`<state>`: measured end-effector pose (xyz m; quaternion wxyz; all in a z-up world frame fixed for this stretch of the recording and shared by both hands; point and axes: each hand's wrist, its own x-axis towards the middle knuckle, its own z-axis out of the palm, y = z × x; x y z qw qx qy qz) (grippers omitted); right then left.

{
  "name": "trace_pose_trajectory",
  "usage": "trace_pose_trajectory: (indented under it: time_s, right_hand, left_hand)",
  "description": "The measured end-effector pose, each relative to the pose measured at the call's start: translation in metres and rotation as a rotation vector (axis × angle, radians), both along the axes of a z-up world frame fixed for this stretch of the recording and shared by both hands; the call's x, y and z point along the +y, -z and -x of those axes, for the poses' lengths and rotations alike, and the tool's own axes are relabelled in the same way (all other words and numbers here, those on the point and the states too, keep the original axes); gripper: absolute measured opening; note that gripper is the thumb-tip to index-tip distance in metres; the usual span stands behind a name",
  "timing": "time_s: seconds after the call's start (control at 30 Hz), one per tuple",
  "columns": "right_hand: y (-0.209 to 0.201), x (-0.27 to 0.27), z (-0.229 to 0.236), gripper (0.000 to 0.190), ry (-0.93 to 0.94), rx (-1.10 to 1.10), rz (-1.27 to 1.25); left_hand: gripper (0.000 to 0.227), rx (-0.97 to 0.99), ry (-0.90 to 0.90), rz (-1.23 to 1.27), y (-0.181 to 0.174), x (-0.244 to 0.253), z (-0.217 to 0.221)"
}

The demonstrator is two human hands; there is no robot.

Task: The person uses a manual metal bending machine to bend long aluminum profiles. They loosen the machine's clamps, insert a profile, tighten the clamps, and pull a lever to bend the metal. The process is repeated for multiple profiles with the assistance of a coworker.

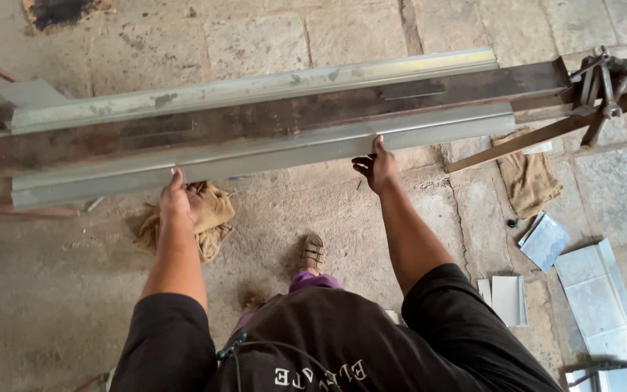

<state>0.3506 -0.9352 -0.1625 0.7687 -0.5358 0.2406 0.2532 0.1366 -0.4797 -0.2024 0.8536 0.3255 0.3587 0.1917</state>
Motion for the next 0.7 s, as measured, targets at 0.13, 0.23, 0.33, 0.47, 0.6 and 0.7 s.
trace_pose_trajectory:
  time_s: [0.13,0.23,0.33,0.47,0.6,0.7]
  right_hand:
    - [-0.005,-0.001,0.002,0.052,0.088,-0.022,-0.085]
    - [-0.005,-0.005,0.015,0.043,0.222,-0.003,-0.095]
    - [0.003,-0.025,0.048,0.035,0.271,-0.067,-0.201]
    - [-0.008,-0.058,0.099,0.02,0.254,-0.148,-0.311]
    - [-0.037,-0.116,0.206,0.021,0.248,-0.065,0.084]
    - [-0.022,-0.139,0.301,0.023,0.057,-0.056,0.2]
  left_hand:
    - [0.046,0.113,-0.052,-0.035,-0.018,-0.003,0.005]
    - [0.046,0.006,-0.07,-0.086,-0.044,-0.026,0.028]
    - [0.048,0.044,-0.11,-0.03,-0.067,-0.06,0.066]
    - [0.032,0.075,-0.003,-0.162,-0.075,-0.095,0.145]
    - [0.034,0.042,-0.009,0.133,-0.069,-0.174,0.312]
    - [0.032,0.559,-0.21,0.159,-0.042,-0.181,0.403]
